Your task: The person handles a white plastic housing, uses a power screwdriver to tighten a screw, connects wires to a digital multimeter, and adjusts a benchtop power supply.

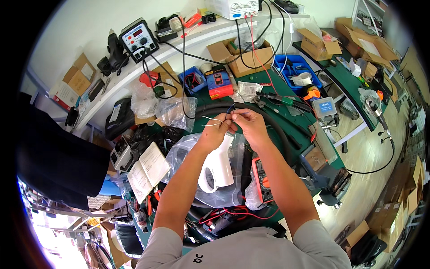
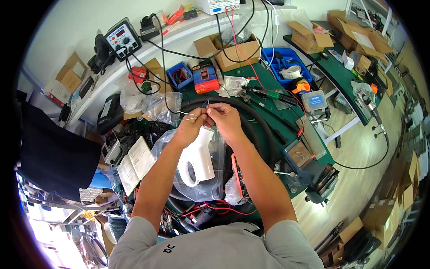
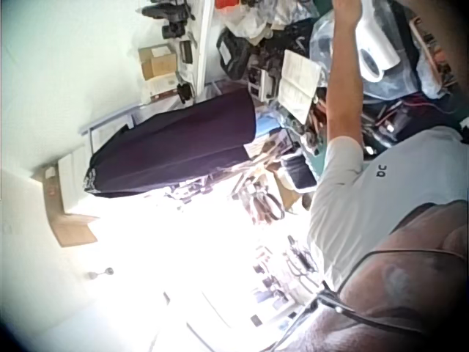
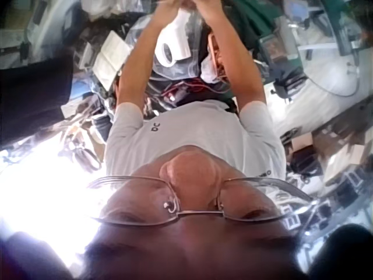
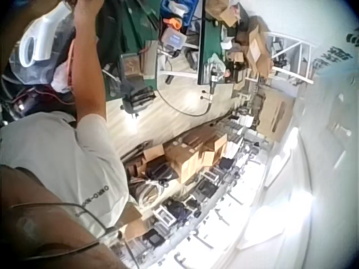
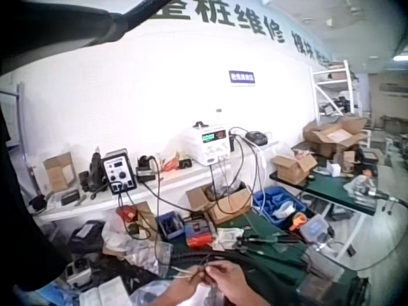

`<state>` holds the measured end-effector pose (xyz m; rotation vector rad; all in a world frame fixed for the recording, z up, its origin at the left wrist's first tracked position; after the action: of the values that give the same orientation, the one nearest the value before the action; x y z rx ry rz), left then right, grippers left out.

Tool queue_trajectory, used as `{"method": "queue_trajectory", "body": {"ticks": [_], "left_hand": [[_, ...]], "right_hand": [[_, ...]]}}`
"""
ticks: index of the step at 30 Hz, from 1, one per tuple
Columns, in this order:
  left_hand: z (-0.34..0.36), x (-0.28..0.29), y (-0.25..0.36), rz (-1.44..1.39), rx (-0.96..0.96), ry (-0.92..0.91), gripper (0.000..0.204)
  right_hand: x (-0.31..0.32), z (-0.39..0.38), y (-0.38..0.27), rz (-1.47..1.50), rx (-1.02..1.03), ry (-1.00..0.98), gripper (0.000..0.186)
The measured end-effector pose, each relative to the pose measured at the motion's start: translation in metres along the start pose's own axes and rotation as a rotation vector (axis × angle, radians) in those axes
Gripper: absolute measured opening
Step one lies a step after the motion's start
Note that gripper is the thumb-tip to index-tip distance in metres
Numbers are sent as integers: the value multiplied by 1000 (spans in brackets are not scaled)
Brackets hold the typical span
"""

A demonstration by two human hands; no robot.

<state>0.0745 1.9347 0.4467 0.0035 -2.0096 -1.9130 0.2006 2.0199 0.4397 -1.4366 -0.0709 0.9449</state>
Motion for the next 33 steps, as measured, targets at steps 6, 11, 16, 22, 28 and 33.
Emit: {"method": "queue_trajectory", "body": {"ticks": [6, 11, 16, 22, 28, 33], "left_hand": [[11, -8, -8, -16, 51, -39, 20], [14, -13, -12, -243, 150, 93, 20], [19, 17, -43, -232, 399, 849, 75], [-11, -10, 41, 645, -386, 908, 61], [4, -18, -5, 69, 36, 184, 24], [16, -26, -17, -28, 133, 107, 12]], "right_hand": [[19, 7, 10, -19, -56, -66, 13], [23, 10, 13, -19, -49, 15, 11], [29, 13, 27, -158, 26, 69, 14], [44, 10, 28, -358, 204, 93, 19], [33, 5, 18, -404, 233, 44, 20], [48, 8, 17, -423, 221, 60, 20]]}}
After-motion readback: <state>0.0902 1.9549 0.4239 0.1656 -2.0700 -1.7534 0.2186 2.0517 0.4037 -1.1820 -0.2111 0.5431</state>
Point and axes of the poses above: each hand's wrist, its own z-axis towards the middle knuckle, its own x-axis out of the back of the hand, y = z × x, the point moved 1 cm from there along z, towards the middle knuckle, and after that the axes turned 10 degrees about x, right-handed, at the moved point
